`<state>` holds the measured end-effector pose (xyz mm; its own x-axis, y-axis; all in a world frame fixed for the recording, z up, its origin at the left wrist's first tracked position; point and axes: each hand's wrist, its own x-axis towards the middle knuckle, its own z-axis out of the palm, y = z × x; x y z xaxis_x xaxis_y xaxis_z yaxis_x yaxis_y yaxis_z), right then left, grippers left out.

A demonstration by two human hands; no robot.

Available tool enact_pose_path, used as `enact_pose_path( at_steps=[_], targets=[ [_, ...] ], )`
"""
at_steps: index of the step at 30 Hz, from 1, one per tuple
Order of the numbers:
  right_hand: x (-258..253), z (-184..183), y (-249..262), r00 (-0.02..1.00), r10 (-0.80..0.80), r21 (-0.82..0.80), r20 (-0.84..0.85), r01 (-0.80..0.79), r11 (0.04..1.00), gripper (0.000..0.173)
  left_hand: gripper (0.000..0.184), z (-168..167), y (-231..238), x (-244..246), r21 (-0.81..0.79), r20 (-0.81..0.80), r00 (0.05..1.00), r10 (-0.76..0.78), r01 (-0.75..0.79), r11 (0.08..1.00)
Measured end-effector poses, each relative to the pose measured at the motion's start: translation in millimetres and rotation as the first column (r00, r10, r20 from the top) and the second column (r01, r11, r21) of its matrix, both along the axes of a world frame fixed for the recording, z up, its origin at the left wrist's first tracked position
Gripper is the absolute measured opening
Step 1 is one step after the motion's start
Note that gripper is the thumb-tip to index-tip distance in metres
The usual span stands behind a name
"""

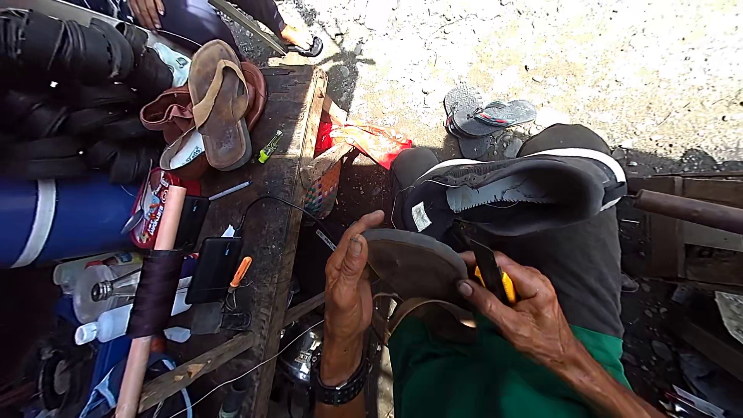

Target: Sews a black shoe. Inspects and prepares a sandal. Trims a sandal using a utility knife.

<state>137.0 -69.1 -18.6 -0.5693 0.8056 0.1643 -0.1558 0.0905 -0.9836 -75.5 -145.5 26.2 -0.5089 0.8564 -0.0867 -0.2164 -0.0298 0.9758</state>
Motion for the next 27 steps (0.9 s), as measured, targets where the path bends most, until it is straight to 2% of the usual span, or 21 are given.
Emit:
enact_pose_path(
  at_steps=[3,15,27],
  targets=[
    [-1,4,-8,0.999,0.023,0.098,-0.022,-0.021,0.995,0.026,0.054,-2,-3,-1,-0.052,-0.011,0.999,0.033,-0.034,0.998],
    [0,5,-22,0.998,0.067,0.323,0.01,-0.067,0.944,0.03,0.066,-1,-8,-1,0.03,0.102,0.994,-0.044,0.041,0.999],
    [0,7,-28,0.997,0.079,0.363,0.023,-0.082,0.928,0.029,0.069,-4,-7,3,0.091,0.222,0.97,-0.102,0.083,0.992]
  ],
)
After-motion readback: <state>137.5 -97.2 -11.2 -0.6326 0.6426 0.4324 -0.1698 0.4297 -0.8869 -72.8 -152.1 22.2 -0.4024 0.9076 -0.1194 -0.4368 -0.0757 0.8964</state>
